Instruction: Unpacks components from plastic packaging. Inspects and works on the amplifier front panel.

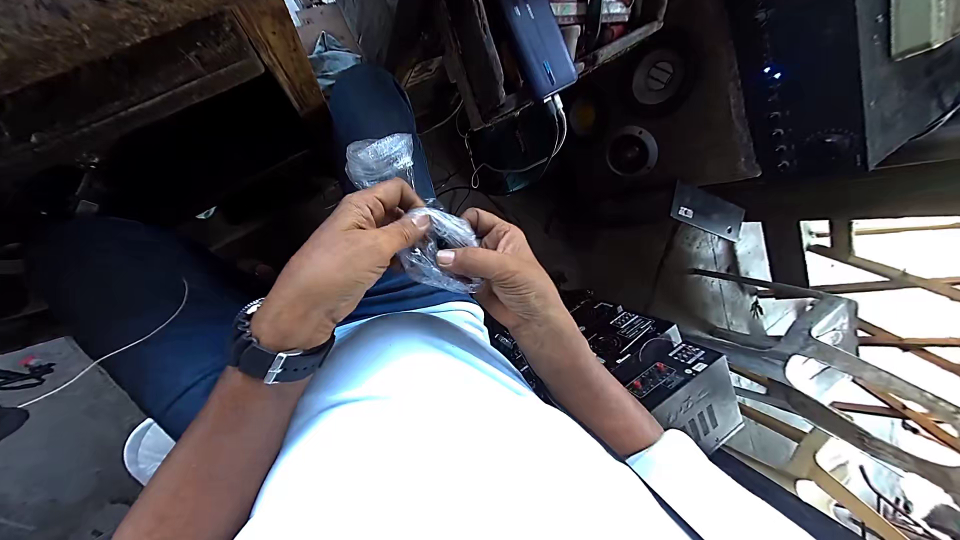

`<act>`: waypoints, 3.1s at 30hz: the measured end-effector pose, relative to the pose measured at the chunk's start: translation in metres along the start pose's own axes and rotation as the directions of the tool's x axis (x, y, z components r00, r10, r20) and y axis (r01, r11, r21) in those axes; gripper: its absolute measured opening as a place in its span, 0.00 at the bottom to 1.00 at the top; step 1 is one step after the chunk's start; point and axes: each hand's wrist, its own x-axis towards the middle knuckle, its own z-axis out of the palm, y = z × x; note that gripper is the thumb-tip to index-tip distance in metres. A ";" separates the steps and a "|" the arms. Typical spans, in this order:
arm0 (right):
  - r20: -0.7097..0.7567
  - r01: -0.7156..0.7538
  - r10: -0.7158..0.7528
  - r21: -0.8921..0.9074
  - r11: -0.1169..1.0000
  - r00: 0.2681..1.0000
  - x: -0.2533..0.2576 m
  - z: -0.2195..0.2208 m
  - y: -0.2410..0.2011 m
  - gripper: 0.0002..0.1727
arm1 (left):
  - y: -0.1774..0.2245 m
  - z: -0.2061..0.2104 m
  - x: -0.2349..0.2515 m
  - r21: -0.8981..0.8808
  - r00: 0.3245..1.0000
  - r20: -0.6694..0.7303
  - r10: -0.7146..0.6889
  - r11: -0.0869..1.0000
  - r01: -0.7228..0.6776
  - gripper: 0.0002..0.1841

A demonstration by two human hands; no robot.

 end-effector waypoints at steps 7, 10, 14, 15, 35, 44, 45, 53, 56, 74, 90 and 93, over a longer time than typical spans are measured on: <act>-0.155 0.053 -0.136 -0.447 0.893 0.978 0.023 -0.016 0.012 0.22 | -0.008 0.019 -0.018 -0.312 0.987 -0.135 -0.091 0.949 0.045 0.02; -0.094 0.093 -0.274 -0.795 0.600 0.957 0.022 -0.017 0.002 0.29 | -0.008 0.013 -0.019 -0.075 0.988 -0.153 -0.026 0.997 0.015 0.19; 0.127 0.223 -0.210 -0.816 0.533 0.969 0.006 0.003 -0.018 0.34 | -0.020 0.007 0.003 0.510 0.901 -0.387 0.198 0.860 0.030 0.30; 0.189 0.267 -0.198 -0.805 0.529 0.962 0.002 0.008 -0.022 0.33 | -0.018 0.007 0.008 0.588 0.874 -0.420 0.245 0.807 0.056 0.30; 0.400 0.396 -0.311 -0.915 -0.080 0.862 -0.006 0.028 -0.036 0.14 | -0.008 0.003 -0.023 -0.043 0.998 -0.061 0.018 0.999 -0.021 0.42; 0.360 0.332 -0.282 -0.932 -0.145 0.889 -0.001 0.029 -0.035 0.08 | -0.017 0.001 -0.022 -0.102 0.997 -0.038 0.066 0.992 -0.070 0.44; 0.362 0.333 -0.267 -0.931 -0.150 0.893 0.000 0.030 -0.035 0.10 | -0.017 0.001 -0.021 -0.105 0.997 -0.039 0.059 0.993 -0.063 0.42; 0.399 0.388 -0.242 -0.917 -0.092 0.885 0.004 0.030 -0.035 0.12 | -0.021 0.000 -0.012 -0.205 0.996 -0.077 0.036 0.977 -0.052 0.31; 0.385 0.365 -0.294 -0.923 -0.120 0.875 0.005 0.029 -0.032 0.11 | -0.022 0.000 -0.008 -0.190 0.988 -0.146 0.055 0.978 -0.082 0.28; 0.345 0.302 -0.303 -0.936 -0.182 0.888 0.011 0.019 -0.026 0.10 | -0.019 0.006 -0.018 -0.121 0.982 -0.176 0.061 0.989 -0.083 0.29; 0.457 0.424 -0.348 -0.889 -0.170 0.819 0.018 0.004 -0.030 0.06 | -0.019 0.008 -0.015 -0.135 0.984 -0.172 0.045 0.988 -0.069 0.25; 0.455 0.424 -0.362 -0.890 -0.165 0.814 0.019 0.004 -0.026 0.06 | -0.020 0.008 -0.016 -0.128 0.986 -0.161 0.053 0.989 -0.074 0.26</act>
